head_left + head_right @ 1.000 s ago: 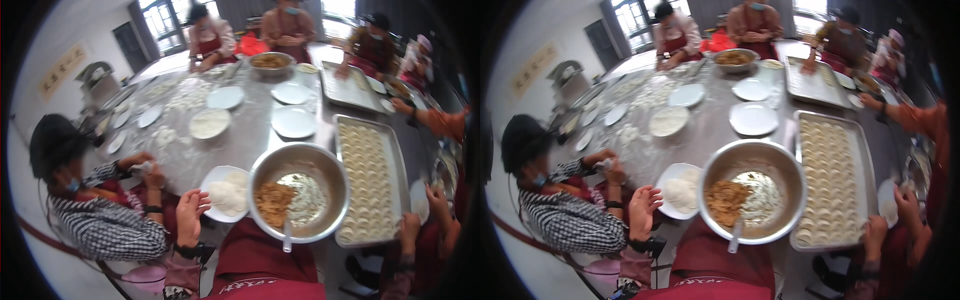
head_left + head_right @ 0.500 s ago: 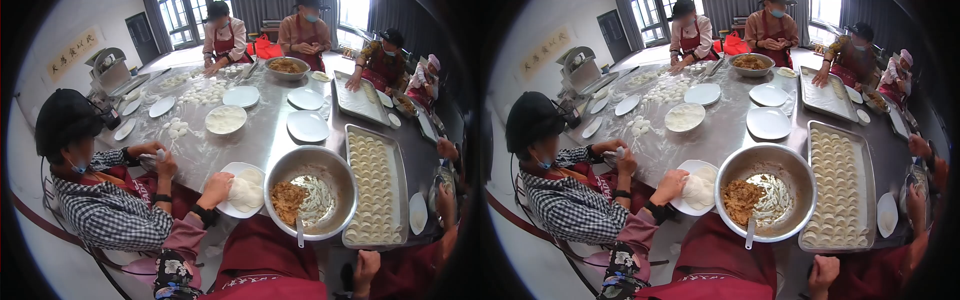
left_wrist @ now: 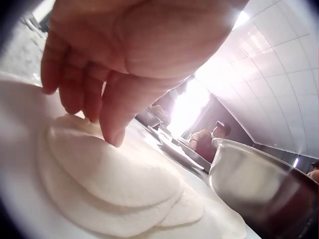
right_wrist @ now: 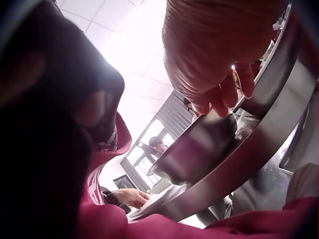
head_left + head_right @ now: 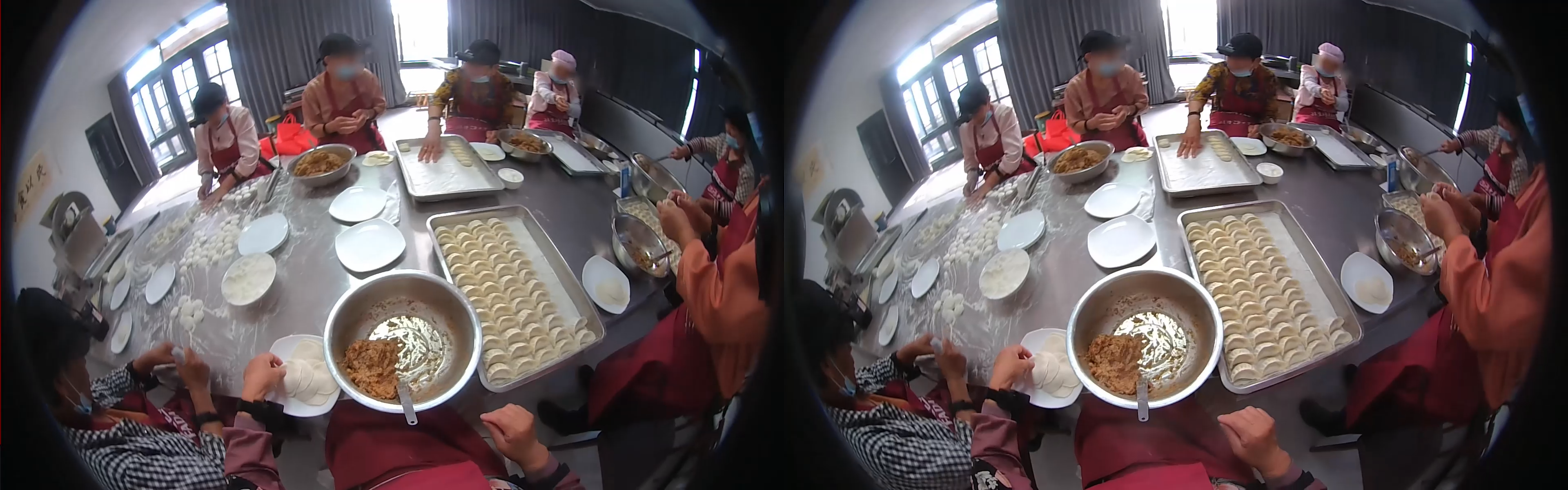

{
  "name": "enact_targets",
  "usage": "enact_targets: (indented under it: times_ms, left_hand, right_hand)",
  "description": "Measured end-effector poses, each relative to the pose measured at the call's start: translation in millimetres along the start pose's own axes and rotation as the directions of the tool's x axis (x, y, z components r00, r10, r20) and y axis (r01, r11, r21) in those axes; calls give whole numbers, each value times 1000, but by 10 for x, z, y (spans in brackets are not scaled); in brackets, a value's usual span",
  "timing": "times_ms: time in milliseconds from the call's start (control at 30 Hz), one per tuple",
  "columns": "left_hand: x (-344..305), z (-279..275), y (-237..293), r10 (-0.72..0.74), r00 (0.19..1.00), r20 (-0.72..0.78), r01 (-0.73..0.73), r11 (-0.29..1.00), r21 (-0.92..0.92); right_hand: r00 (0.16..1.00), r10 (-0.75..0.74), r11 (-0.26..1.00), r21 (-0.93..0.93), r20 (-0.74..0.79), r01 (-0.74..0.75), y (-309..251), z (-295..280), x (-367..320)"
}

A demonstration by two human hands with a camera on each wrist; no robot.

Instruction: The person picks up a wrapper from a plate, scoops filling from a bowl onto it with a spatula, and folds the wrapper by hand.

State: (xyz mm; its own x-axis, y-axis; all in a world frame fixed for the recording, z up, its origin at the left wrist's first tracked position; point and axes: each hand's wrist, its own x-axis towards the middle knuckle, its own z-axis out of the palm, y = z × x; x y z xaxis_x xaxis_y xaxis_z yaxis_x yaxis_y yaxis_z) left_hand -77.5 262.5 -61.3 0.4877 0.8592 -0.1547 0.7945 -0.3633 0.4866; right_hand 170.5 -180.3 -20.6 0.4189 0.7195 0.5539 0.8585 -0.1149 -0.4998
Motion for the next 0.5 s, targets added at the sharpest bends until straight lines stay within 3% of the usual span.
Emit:
enact_targets:
  times_ms: [100, 233, 300, 333, 367, 400, 500]
  left_hand:
    - [-5, -26, 50, -80, 997, -9, 79, 995, -59]
    - [-131, 33, 63, -23, 995, -98, 23, 1000, -3]
    - [-209, 99, 16, 271, 883, -384, -311, 949, -44]
    - [-238, 108, 51, 272, 881, -386, -312, 949, -44]
    - [-305, 141, 87, 185, 914, -361, -316, 882, -350]
    - [-388, 154, 128, 105, 945, -308, -284, 730, -622]
    - [-475, 123, 132, 106, 927, -361, -323, 714, -621]
  right_hand:
    - [1000, -14, 1000, -15, 7, 14, 12, 36, -5]
    - [999, -19, 999, -32, 30, 20, 3, 26, -24]
    - [999, -27, 999, -46, 33, 28, 11, 17, 19]
    - [998, -56, 997, -46, 41, 57, 15, 13, 53]
    - [995, -84, 995, -44, 51, 86, 11, 9, 89]
    - [995, -85, 995, -40, 58, 87, -6, 8, 148]
    - [984, -176, 984, -5, 2, 176, -105, 1, 459]
